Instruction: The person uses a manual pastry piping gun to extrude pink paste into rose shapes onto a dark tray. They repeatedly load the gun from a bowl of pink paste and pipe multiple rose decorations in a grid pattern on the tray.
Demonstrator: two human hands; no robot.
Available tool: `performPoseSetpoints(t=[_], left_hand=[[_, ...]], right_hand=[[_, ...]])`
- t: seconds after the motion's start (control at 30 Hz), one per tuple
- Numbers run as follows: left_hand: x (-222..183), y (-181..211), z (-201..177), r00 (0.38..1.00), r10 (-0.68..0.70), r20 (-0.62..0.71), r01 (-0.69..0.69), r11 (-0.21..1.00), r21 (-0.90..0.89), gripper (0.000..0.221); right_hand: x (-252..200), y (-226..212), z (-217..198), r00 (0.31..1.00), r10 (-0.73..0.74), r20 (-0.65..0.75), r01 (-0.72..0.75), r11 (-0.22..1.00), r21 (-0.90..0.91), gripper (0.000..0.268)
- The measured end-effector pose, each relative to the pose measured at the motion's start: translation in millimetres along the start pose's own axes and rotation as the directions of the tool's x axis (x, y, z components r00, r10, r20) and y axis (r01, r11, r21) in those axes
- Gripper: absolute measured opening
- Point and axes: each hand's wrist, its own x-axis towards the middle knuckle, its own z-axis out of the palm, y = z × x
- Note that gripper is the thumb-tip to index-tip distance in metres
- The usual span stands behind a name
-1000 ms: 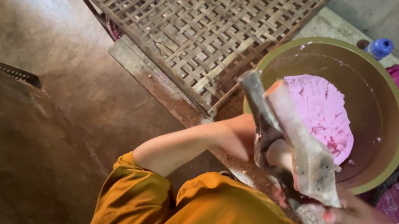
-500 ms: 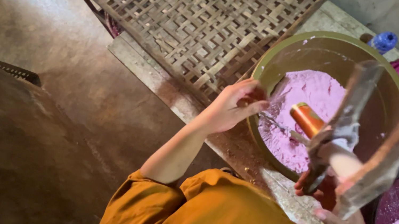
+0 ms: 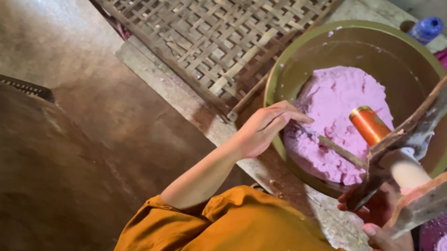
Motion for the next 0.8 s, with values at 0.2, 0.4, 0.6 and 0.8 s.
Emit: performPoseSetpoints(t=[0.2,0.4,0.6,0.8], left_hand=[[7,17,54,0.987,-0.088,-0.137,0.100,0.991,0.088,0.035],[2,10,148,0.982,-0.171,-0.075,0.163,0.982,-0.100,0.015],[-2,-8,262,0.976,-0.190,0.104,0.210,0.949,-0.234,0.036],[5,-69,350,0.999,0.002,0.050,-0.017,0.956,0.293,0.041]], right_hand=[[-43,-1,-36,0.992,-0.007,-0.123,0.022,0.992,0.121,0.096],[-120,-1,-99,0.962,-0.175,-0.210,0.194,0.978,0.076,0.092],[-216,3,-180,0.881,-0.308,-0.360,0.358,0.930,0.080,0.079],[-295,2,-244,0.775,-0.385,-0.501,0.444,0.896,-0.002,0.077]])
